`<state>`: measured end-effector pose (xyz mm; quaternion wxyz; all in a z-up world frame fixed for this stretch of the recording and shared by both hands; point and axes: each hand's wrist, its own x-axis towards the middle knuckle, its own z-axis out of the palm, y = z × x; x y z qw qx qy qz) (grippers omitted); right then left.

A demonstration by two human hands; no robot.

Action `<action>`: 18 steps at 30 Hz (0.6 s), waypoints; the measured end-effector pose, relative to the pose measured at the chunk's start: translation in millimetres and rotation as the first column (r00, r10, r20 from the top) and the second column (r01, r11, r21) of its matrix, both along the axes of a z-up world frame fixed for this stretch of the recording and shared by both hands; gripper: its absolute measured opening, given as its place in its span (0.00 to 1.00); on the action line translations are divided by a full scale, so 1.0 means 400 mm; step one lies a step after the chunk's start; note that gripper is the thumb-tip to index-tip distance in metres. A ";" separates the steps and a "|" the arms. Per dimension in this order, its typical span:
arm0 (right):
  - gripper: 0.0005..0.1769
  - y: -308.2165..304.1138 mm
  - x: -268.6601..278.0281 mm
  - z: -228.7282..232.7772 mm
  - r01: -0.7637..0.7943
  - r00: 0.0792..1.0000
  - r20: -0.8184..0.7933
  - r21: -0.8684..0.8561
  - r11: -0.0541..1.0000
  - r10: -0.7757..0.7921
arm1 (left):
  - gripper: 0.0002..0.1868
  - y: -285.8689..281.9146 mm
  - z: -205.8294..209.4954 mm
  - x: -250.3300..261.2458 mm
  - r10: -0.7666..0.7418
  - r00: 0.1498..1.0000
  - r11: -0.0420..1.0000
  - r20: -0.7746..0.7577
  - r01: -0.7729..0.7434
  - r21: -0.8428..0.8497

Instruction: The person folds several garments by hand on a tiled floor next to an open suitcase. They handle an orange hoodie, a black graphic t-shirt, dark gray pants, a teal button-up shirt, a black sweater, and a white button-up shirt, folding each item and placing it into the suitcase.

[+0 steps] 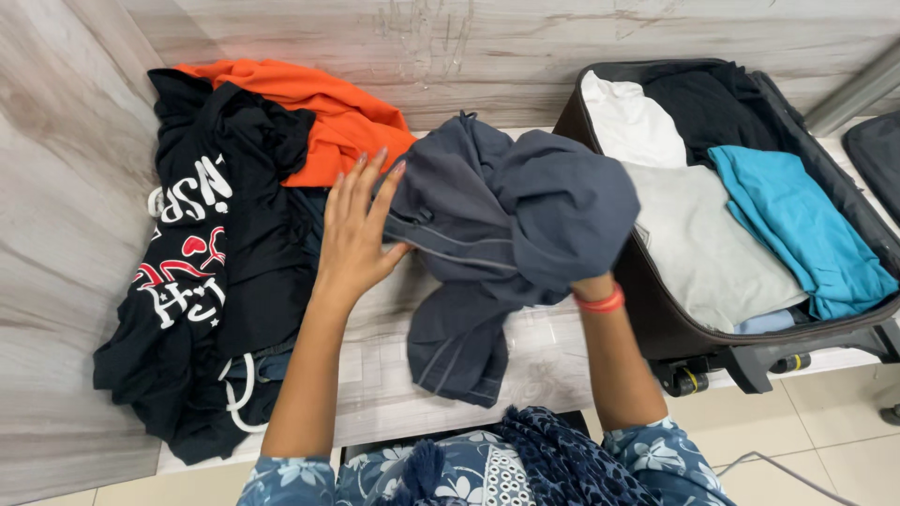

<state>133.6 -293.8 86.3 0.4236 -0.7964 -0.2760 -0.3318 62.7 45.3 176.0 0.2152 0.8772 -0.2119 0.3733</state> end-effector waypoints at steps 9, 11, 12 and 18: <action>0.19 -0.144 -0.006 0.209 0.241 0.968 0.154 -0.359 0.902 -0.198 | 0.18 -0.140 -0.251 0.210 -0.133 0.826 0.936 -0.548 -0.077 -0.344; 0.13 -0.159 0.031 0.236 0.312 0.948 0.046 -0.326 0.892 -0.315 | 0.15 -0.079 -0.215 0.234 -0.122 0.916 0.796 -0.382 -0.139 -0.589; 0.12 -0.144 0.056 0.241 0.325 0.946 0.097 -0.289 0.901 -0.310 | 0.14 -0.040 -0.174 0.238 -0.126 0.961 0.685 -0.246 -0.096 -0.722; 0.15 0.067 0.220 0.293 0.409 0.753 0.557 0.022 0.912 -0.351 | 0.18 0.115 0.159 0.162 0.154 0.888 0.651 0.433 0.238 -0.721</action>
